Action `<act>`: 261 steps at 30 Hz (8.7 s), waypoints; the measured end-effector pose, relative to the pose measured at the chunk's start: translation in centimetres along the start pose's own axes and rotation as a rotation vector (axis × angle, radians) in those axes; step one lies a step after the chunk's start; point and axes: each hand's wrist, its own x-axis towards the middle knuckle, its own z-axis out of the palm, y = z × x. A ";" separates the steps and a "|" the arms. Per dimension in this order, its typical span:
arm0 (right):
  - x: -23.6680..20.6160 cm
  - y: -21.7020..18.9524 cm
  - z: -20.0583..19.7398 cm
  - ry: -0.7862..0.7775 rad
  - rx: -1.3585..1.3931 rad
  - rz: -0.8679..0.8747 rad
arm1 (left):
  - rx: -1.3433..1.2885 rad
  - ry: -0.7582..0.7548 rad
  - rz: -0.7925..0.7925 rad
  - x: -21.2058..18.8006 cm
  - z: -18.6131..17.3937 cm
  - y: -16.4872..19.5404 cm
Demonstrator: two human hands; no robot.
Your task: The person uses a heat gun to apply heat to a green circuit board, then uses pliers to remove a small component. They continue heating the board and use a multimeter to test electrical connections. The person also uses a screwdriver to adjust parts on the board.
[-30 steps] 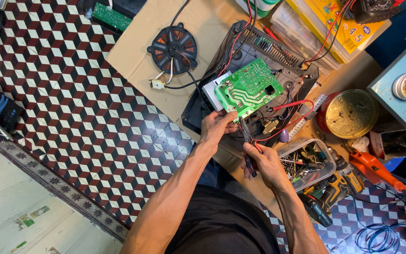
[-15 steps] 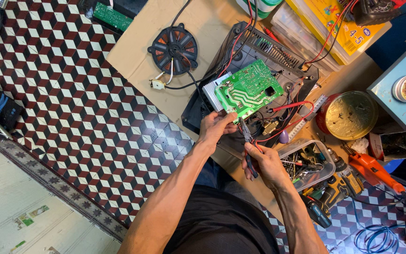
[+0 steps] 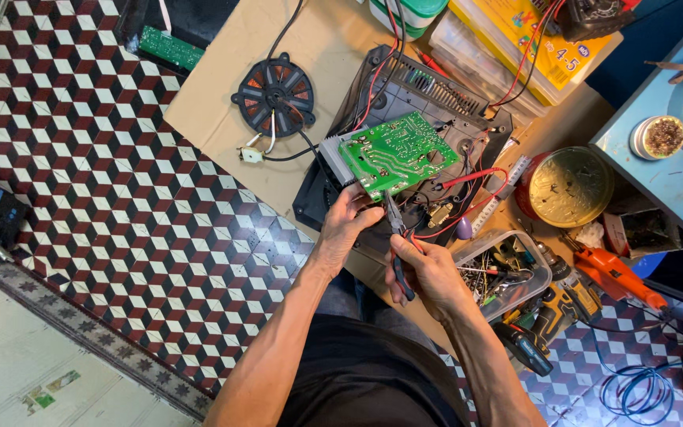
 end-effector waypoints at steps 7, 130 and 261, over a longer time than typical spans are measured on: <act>-2.3 -2.3 1.0 -0.044 0.151 0.046 | 0.204 0.128 0.174 0.9 2.1 1.2; -5.6 -4.6 -1.0 0.553 0.392 -0.624 | 0.328 -0.248 -0.111 10.8 10.1 9.1; -4.4 -3.5 -1.4 0.498 0.529 -0.551 | 0.341 -0.191 -0.021 9.3 11.1 9.0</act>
